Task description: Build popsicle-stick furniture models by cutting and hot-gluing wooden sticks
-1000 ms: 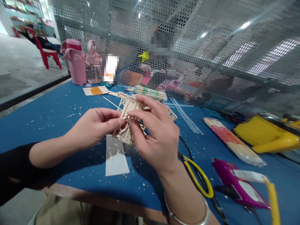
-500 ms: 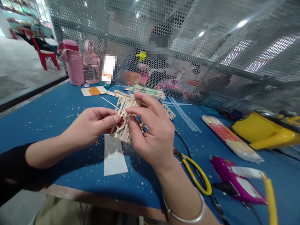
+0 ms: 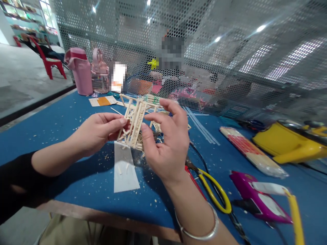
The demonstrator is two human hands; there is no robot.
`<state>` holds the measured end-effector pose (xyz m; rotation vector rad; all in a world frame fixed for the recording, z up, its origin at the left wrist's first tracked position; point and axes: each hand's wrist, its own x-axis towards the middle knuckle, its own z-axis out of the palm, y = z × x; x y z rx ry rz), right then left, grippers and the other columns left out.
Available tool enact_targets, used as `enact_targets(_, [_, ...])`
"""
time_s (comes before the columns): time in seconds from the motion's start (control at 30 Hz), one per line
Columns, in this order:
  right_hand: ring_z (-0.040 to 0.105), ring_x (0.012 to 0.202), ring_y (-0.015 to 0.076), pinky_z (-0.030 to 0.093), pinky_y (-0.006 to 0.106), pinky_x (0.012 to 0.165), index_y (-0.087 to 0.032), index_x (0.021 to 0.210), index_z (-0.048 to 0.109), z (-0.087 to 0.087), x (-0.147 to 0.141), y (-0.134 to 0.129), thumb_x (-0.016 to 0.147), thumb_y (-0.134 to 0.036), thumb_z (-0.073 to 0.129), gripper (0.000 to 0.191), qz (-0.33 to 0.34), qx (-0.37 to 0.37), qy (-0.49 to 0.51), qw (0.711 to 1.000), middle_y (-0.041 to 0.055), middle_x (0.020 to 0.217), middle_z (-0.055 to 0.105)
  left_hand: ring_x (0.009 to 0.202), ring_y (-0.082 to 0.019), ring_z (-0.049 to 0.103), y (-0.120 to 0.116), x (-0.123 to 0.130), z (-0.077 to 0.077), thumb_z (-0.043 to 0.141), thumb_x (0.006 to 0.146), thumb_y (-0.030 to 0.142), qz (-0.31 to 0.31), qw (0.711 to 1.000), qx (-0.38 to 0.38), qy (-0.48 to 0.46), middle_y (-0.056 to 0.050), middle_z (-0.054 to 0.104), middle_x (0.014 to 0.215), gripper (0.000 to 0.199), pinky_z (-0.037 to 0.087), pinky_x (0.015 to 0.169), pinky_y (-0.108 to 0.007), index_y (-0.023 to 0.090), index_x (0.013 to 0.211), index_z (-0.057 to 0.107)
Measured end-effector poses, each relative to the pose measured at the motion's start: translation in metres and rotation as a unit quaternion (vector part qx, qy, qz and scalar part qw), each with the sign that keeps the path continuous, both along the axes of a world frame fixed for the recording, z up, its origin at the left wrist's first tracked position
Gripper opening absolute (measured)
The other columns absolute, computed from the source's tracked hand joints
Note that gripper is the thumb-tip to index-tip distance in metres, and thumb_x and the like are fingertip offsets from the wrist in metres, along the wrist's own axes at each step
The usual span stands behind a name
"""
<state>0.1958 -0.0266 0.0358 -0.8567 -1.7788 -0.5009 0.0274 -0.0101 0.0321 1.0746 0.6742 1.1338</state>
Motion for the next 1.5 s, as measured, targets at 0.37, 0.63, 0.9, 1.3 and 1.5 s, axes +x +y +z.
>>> enact_targets(0.37, [0.053, 0.116, 0.0293, 0.049, 0.046, 0.087, -0.023, 0.091, 0.07, -0.0025, -0.0059, -0.0027, 0.08, -0.019, 0.065, 0.012, -0.006, 0.004, -0.06, 0.998, 0.0125, 0.122, 0.056, 0.049, -0.005, 0.043, -0.004, 0.0015, 0.0008, 0.075, 0.069, 0.026, -0.011, 1.0, 0.003, 0.007, 0.003, 0.057, 0.056, 0.016, 0.033, 0.05, -0.02, 0.012, 0.068, 0.067])
enact_targets(0.63, [0.055, 0.115, 0.0284, 0.048, 0.046, 0.089, -0.024, 0.094, 0.07, -0.0049, -0.0076, -0.0001, 0.081, -0.02, 0.064, 0.014, -0.017, 0.018, -0.079, 0.997, 0.0113, 0.121, 0.058, 0.049, -0.005, 0.04, -0.0038, 0.0021, -0.0026, 0.075, 0.067, 0.028, -0.009, 1.0, 0.016, 0.007, 0.004, 0.056, 0.056, 0.017, 0.029, 0.048, -0.021, 0.013, 0.07, 0.069])
enact_targets(0.9, [0.056, 0.113, 0.028, 0.049, 0.047, 0.088, -0.025, 0.094, 0.07, -0.0026, -0.008, -0.002, 0.083, -0.018, 0.062, 0.015, -0.022, 0.009, -0.091, 0.996, 0.0111, 0.118, 0.06, 0.047, -0.004, 0.04, -0.0045, 0.0019, -0.0009, 0.078, 0.063, 0.027, -0.006, 1.0, 0.01, -0.005, 0.004, 0.057, 0.054, 0.018, 0.03, 0.047, -0.019, 0.012, 0.067, 0.069])
enact_targets(1.3, [0.057, 0.113, 0.0279, 0.048, 0.046, 0.089, -0.021, 0.093, 0.071, -0.003, -0.0087, -0.0007, 0.082, -0.018, 0.063, 0.014, -0.018, 0.022, -0.084, 0.996, 0.0116, 0.117, 0.06, 0.054, -0.007, 0.055, -0.0088, 0.0029, 0.0052, 0.058, 0.078, 0.011, 0.002, 0.998, -0.056, -0.025, 0.001, 0.06, 0.056, 0.018, 0.044, 0.059, -0.021, 0.013, 0.066, 0.07])
enact_targets(1.5, [0.057, 0.112, 0.0264, 0.049, 0.045, 0.089, -0.023, 0.094, 0.067, -0.0034, -0.0086, 0.0003, 0.081, -0.017, 0.064, 0.015, -0.016, 0.023, -0.087, 0.996, 0.0107, 0.117, 0.061, 0.051, -0.006, 0.046, -0.0048, 0.0024, -0.0015, 0.07, 0.074, 0.02, 0.001, 1.0, -0.006, -0.004, 0.002, 0.06, 0.059, 0.008, 0.035, 0.052, -0.02, 0.013, 0.071, 0.07])
